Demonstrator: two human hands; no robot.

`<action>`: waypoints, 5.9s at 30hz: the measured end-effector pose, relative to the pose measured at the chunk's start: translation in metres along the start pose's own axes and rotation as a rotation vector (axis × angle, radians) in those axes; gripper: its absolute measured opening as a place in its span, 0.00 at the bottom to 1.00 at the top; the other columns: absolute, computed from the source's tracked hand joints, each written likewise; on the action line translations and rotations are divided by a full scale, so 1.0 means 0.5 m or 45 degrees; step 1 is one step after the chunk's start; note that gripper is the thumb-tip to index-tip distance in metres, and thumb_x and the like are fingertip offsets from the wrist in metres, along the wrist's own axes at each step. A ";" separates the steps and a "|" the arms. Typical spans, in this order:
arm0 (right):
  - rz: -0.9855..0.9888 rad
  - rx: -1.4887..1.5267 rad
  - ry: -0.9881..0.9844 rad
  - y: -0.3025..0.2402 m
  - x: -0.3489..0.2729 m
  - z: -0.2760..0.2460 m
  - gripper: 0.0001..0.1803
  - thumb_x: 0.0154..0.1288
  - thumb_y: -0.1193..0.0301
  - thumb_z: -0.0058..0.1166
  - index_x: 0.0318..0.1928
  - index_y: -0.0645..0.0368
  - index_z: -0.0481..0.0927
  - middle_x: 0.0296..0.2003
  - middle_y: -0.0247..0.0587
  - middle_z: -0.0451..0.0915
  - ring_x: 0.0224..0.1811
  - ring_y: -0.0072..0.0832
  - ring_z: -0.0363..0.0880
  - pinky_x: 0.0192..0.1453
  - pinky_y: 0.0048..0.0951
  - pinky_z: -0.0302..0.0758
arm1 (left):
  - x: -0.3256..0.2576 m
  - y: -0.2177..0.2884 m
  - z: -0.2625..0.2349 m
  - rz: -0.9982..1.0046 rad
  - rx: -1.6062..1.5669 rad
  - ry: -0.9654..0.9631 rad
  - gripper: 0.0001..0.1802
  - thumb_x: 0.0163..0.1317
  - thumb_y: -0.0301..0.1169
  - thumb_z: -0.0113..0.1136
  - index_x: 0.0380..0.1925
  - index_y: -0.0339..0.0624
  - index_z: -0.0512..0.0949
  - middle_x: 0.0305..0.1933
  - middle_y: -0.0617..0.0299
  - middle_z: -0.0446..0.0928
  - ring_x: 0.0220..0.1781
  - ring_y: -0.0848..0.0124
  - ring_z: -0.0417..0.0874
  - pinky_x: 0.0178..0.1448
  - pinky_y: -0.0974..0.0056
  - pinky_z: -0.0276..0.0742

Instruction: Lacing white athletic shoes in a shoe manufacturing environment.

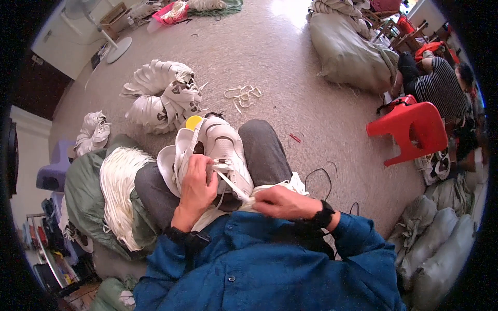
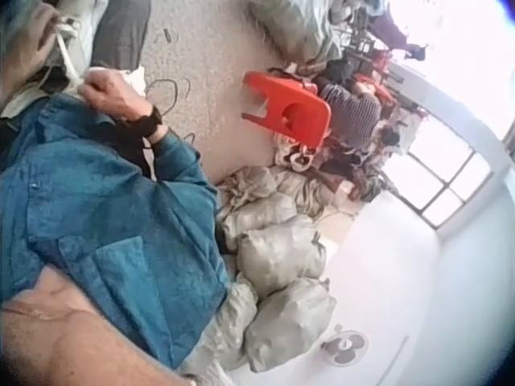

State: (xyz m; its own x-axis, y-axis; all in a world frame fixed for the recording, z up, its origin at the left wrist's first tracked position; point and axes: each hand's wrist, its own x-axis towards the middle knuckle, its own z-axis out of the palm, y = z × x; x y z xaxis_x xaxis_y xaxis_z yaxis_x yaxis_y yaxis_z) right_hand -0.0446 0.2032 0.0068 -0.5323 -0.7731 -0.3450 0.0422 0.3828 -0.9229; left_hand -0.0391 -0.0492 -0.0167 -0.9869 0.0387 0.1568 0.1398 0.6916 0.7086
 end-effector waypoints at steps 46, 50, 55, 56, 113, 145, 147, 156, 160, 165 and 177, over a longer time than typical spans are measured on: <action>-0.301 -0.043 -0.451 -0.045 0.047 0.036 0.12 0.70 0.66 0.53 0.38 0.64 0.80 0.28 0.48 0.80 0.31 0.35 0.79 0.40 0.37 0.74 | 0.020 0.041 0.007 0.289 0.223 -0.459 0.12 0.61 0.25 0.58 0.46 0.44 0.80 0.35 0.48 0.80 0.37 0.48 0.83 0.41 0.51 0.79; -0.283 0.047 -0.372 -0.030 0.039 0.026 0.12 0.70 0.66 0.54 0.40 0.64 0.81 0.29 0.47 0.82 0.32 0.32 0.79 0.40 0.35 0.74 | 0.024 0.022 0.015 0.293 0.150 -0.536 0.07 0.62 0.27 0.56 0.40 0.40 0.79 0.35 0.46 0.80 0.37 0.47 0.83 0.41 0.51 0.78; -0.288 0.104 -0.228 -0.015 0.009 -0.003 0.12 0.71 0.67 0.55 0.43 0.64 0.82 0.30 0.42 0.82 0.34 0.27 0.79 0.41 0.31 0.75 | 0.028 0.028 -0.013 0.130 -0.026 -0.660 0.06 0.63 0.27 0.56 0.35 0.36 0.79 0.31 0.43 0.79 0.35 0.45 0.82 0.39 0.51 0.77; -0.269 0.085 -0.210 -0.017 0.004 -0.005 0.12 0.71 0.66 0.55 0.43 0.64 0.83 0.31 0.42 0.82 0.34 0.27 0.79 0.42 0.30 0.75 | 0.030 0.026 -0.012 0.095 -0.076 -0.646 0.07 0.63 0.29 0.57 0.34 0.37 0.80 0.30 0.43 0.80 0.35 0.46 0.83 0.40 0.52 0.78; 0.169 0.223 0.289 0.032 0.138 -0.037 0.08 0.66 0.73 0.55 0.36 0.67 0.80 0.26 0.38 0.83 0.26 0.22 0.81 0.31 0.24 0.76 | -0.073 0.011 0.078 -0.123 -0.391 -0.167 0.23 0.67 0.29 0.58 0.58 0.30 0.68 0.34 0.39 0.79 0.38 0.40 0.81 0.42 0.47 0.76; -0.042 -0.734 0.528 0.002 0.103 0.034 0.23 0.66 0.56 0.62 0.34 0.66 0.70 0.27 0.57 0.78 0.32 0.56 0.79 0.34 0.47 0.73 | -0.054 -0.007 0.091 0.038 -0.439 0.069 0.10 0.68 0.23 0.54 0.45 0.30 0.79 0.42 0.41 0.81 0.44 0.44 0.83 0.47 0.53 0.78; -0.040 -0.668 0.538 0.017 0.113 0.036 0.24 0.63 0.57 0.63 0.35 0.68 0.70 0.27 0.57 0.78 0.32 0.55 0.80 0.34 0.46 0.73 | -0.046 -0.005 0.086 0.047 -0.415 0.058 0.10 0.67 0.23 0.55 0.45 0.31 0.79 0.42 0.42 0.81 0.44 0.45 0.83 0.47 0.53 0.78; 0.119 -0.306 0.576 0.037 0.128 0.030 0.18 0.56 0.65 0.56 0.36 0.70 0.71 0.31 0.64 0.78 0.37 0.57 0.79 0.42 0.48 0.74 | -0.030 -0.004 0.114 0.111 -0.042 -0.080 0.09 0.65 0.26 0.55 0.43 0.37 0.79 0.39 0.47 0.79 0.42 0.47 0.82 0.45 0.49 0.77; 0.136 -0.355 0.536 0.020 0.131 0.036 0.18 0.56 0.65 0.56 0.36 0.70 0.71 0.31 0.63 0.79 0.37 0.56 0.80 0.42 0.47 0.74 | -0.035 -0.030 0.085 0.156 -0.119 -0.044 0.06 0.65 0.27 0.55 0.38 0.37 0.79 0.36 0.48 0.80 0.34 0.50 0.83 0.38 0.51 0.80; 0.087 -0.322 0.637 0.040 0.111 0.030 0.16 0.57 0.67 0.55 0.39 0.67 0.72 0.30 0.57 0.78 0.37 0.50 0.81 0.42 0.45 0.74 | -0.092 -0.054 -0.176 -0.652 -1.277 -0.510 0.06 0.68 0.25 0.60 0.35 0.32 0.82 0.27 0.60 0.81 0.27 0.75 0.82 0.34 0.69 0.79; -0.487 -0.752 0.908 -0.021 0.144 0.012 0.09 0.61 0.72 0.62 0.37 0.62 0.76 0.40 0.48 0.77 0.45 0.45 0.78 0.48 0.41 0.75 | -0.098 -0.012 -0.130 0.070 0.005 0.018 0.09 0.58 0.24 0.64 0.39 0.38 0.79 0.35 0.55 0.76 0.36 0.61 0.79 0.40 0.61 0.75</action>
State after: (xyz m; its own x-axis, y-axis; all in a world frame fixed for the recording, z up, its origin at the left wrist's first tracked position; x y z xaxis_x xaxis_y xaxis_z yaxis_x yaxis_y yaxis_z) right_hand -0.0783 0.1404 -0.0094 -0.8128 -0.4872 0.3194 -0.5619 0.5111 -0.6504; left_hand 0.0135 -0.1021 0.0159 -0.9765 0.0665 0.2049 0.1931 0.6917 0.6959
